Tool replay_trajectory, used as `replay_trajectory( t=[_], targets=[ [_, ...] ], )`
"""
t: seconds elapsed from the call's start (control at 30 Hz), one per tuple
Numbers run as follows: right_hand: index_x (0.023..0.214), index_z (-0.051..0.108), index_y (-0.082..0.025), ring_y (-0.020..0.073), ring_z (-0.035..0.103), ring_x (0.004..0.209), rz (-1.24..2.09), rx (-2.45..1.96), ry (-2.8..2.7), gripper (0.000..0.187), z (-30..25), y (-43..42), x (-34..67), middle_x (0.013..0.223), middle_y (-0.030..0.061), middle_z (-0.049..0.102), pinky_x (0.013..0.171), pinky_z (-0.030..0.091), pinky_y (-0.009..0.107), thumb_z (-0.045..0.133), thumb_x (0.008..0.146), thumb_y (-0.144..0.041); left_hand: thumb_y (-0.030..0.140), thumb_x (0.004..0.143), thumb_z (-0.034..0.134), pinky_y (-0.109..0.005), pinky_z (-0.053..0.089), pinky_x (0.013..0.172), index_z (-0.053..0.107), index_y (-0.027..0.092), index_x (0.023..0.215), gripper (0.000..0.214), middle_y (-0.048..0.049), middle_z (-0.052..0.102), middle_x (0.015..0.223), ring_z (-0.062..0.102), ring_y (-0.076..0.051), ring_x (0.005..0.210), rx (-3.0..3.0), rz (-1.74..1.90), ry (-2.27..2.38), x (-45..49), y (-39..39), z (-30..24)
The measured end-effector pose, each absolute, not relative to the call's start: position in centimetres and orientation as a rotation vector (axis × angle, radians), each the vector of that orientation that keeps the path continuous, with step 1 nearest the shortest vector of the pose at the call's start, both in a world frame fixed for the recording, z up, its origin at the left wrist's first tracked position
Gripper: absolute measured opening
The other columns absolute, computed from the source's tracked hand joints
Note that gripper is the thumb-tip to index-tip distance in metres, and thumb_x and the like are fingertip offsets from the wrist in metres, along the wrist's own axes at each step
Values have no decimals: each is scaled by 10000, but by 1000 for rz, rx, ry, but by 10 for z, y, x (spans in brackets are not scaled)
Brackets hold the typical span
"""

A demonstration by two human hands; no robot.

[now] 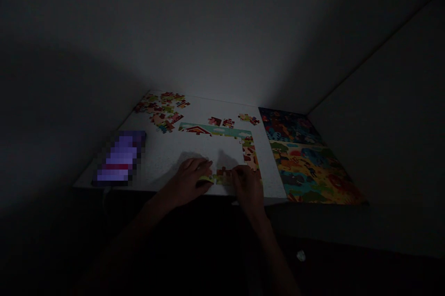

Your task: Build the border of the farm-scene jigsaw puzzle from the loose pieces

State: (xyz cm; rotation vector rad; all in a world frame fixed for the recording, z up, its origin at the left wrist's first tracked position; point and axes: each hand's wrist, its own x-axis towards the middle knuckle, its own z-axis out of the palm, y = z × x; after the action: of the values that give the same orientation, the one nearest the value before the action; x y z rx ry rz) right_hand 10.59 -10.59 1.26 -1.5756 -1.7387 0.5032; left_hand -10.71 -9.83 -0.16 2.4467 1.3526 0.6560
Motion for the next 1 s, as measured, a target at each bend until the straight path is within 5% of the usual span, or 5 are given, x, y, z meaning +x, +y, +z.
replay_trajectory(
  t=[0.2, 1.0],
  targets=[
    [979, 657, -241, 254, 588, 1016, 276, -1431, -2045, 159, -7, -110, 115, 1058, 65, 699, 949, 396, 448, 504, 957, -275, 346, 926, 613, -439, 428, 1025, 558, 225, 1330, 426, -94, 565, 1246, 497, -256, 1174, 2505, 576, 1285, -110, -93, 1],
    [979, 660, -240, 268, 572, 1040, 323, -1449, -2062, 142, -10, -104, 116, 1060, 62, 692, 969, 386, 459, 529, 941, -280, 346, 980, 479, -518, 332, 1134, 466, 218, 1414, 452, -124, 461, 1458, 409, -290, 1355, 2698, 458, 1337, -95, -99, -3]
  ],
)
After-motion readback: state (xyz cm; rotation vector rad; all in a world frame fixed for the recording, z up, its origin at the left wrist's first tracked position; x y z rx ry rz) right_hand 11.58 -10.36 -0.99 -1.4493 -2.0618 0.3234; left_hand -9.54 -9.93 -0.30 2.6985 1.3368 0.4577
